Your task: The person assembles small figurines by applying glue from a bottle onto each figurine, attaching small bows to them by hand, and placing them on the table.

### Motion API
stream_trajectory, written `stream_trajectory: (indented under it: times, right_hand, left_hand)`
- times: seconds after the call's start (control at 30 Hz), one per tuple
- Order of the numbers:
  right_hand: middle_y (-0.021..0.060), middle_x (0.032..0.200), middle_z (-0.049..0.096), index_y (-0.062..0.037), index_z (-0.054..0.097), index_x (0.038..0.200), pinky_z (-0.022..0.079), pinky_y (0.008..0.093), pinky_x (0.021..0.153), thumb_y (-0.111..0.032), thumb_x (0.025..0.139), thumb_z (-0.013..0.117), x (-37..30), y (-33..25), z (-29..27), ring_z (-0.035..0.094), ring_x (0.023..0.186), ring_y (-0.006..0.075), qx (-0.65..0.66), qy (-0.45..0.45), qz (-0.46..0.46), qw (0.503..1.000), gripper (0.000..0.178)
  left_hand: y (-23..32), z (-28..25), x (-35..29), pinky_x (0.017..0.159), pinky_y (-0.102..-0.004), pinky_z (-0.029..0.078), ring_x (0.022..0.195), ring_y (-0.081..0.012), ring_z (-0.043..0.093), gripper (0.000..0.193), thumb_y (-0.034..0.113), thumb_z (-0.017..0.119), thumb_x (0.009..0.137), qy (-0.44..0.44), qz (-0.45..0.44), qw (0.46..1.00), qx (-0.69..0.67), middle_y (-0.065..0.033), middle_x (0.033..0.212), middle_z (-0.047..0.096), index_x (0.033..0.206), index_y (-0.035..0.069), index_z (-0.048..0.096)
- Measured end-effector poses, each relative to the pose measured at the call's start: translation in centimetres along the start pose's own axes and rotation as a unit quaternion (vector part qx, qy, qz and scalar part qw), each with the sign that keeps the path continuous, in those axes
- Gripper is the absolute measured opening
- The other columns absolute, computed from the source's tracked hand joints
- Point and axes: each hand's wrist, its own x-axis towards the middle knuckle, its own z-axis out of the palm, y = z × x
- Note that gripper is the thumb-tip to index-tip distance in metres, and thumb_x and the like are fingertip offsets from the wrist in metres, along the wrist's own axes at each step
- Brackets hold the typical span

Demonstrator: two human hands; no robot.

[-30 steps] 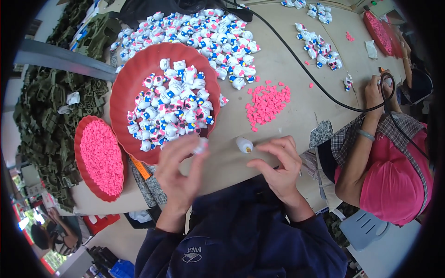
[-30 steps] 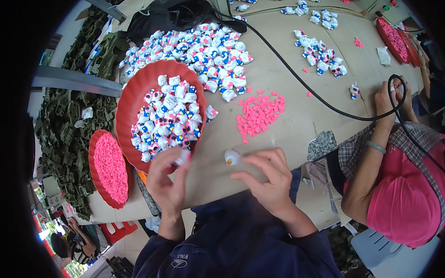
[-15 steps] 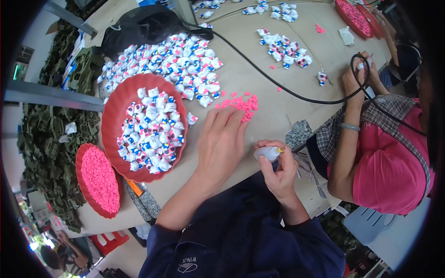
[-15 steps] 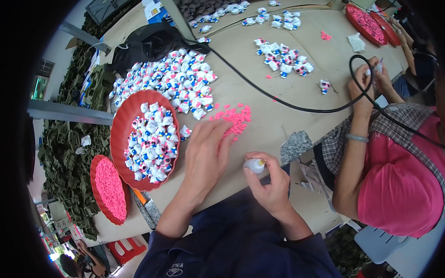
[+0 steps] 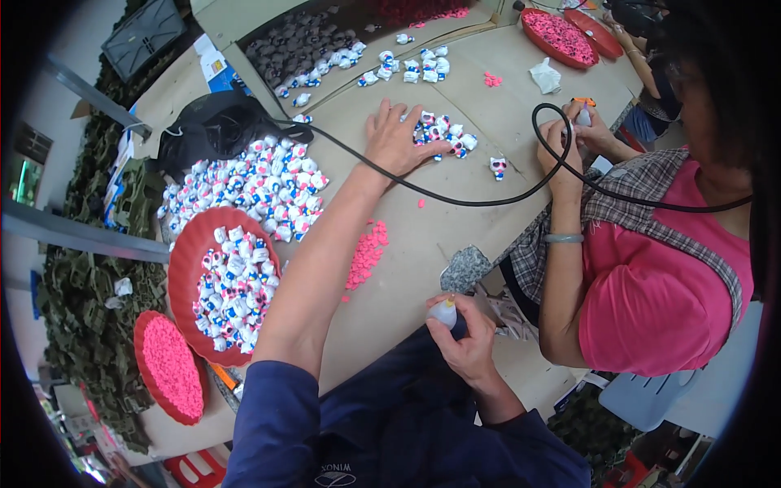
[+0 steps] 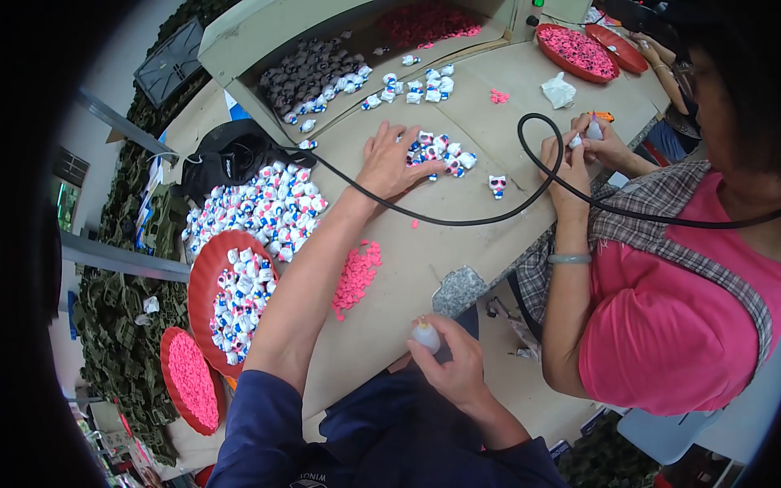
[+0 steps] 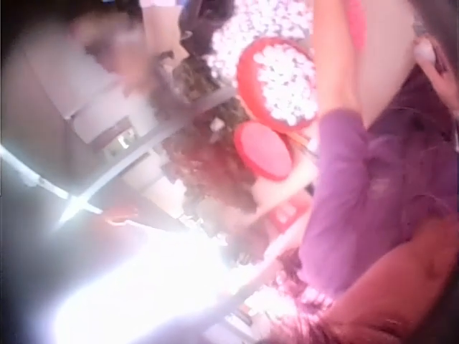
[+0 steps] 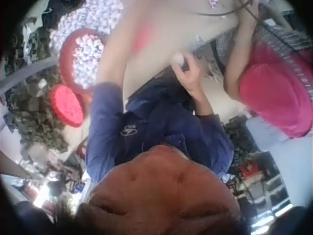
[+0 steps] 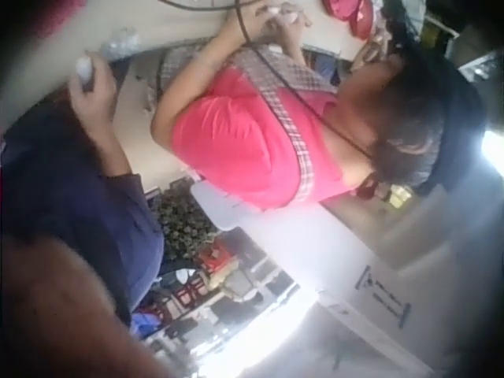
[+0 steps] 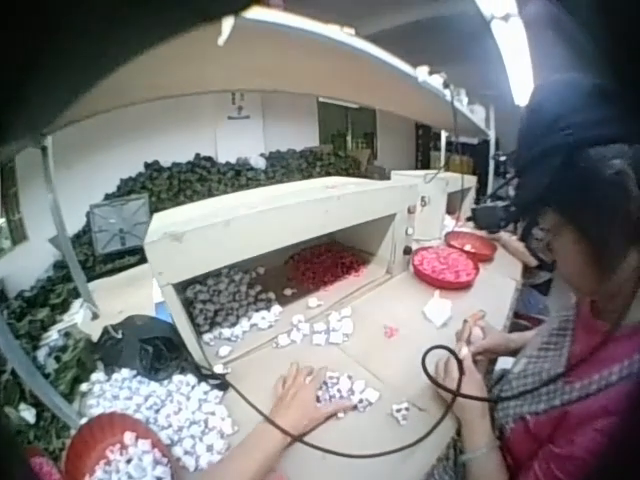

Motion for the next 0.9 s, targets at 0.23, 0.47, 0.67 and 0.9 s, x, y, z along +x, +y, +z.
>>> stream_trajectory:
  times: [0.23,0.47,0.67,0.9]
  right_hand:
    - [0.0132,0.091,0.066,0.0024,0.059,0.102,0.051,0.0282,0.071,-0.004,0.073,0.073,0.4,0.3,-0.1,0.066,0.080,0.0201,0.000,0.006,0.014,1.000,0.032]
    - [0.0129,0.091,0.066,0.0024,0.059,0.101,0.051,0.0279,0.069,-0.003,0.073,0.073,0.7,0.2,0.7,0.065,0.079,0.0191,0.024,-0.012,0.011,1.000,0.032]
    - [0.0119,0.093,0.066,0.0009,0.059,0.101,0.050,0.0273,0.070,-0.001,0.073,0.073,0.4,0.1,0.4,0.064,0.080,0.0182,0.001,-0.004,0.014,1.000,0.031]
    - [0.0127,0.093,0.066,0.0023,0.057,0.102,0.050,0.0277,0.074,-0.001,0.073,0.072,0.4,-0.3,1.0,0.065,0.082,0.0185,0.015,-0.025,-0.002,1.000,0.033]
  left_hand:
    - [-1.8,-1.0,-0.4,0.085,-0.0441,0.038,0.109,-0.0265,0.046,0.054,0.055,0.063,0.076,-0.053,-0.010,0.998,-0.041,-0.0084,0.107,0.056,0.104,0.009,0.061]
    - [-2.5,-1.3,-1.5,0.073,-0.0428,0.046,0.098,-0.0238,0.051,0.036,0.046,0.061,0.080,-0.014,0.057,0.998,0.028,-0.0065,0.094,0.056,0.093,0.012,0.064]
    - [-1.1,-1.6,-0.7,0.067,-0.0416,0.051,0.084,-0.0271,0.061,0.022,0.031,0.060,0.079,-0.015,0.047,0.999,0.014,-0.0085,0.089,0.055,0.080,0.009,0.063]
    - [-0.6,-4.5,-3.3,0.065,-0.0449,0.052,0.085,-0.0296,0.060,0.026,0.027,0.065,0.074,0.051,-0.051,0.997,0.036,-0.0128,0.094,0.054,0.081,0.002,0.062]
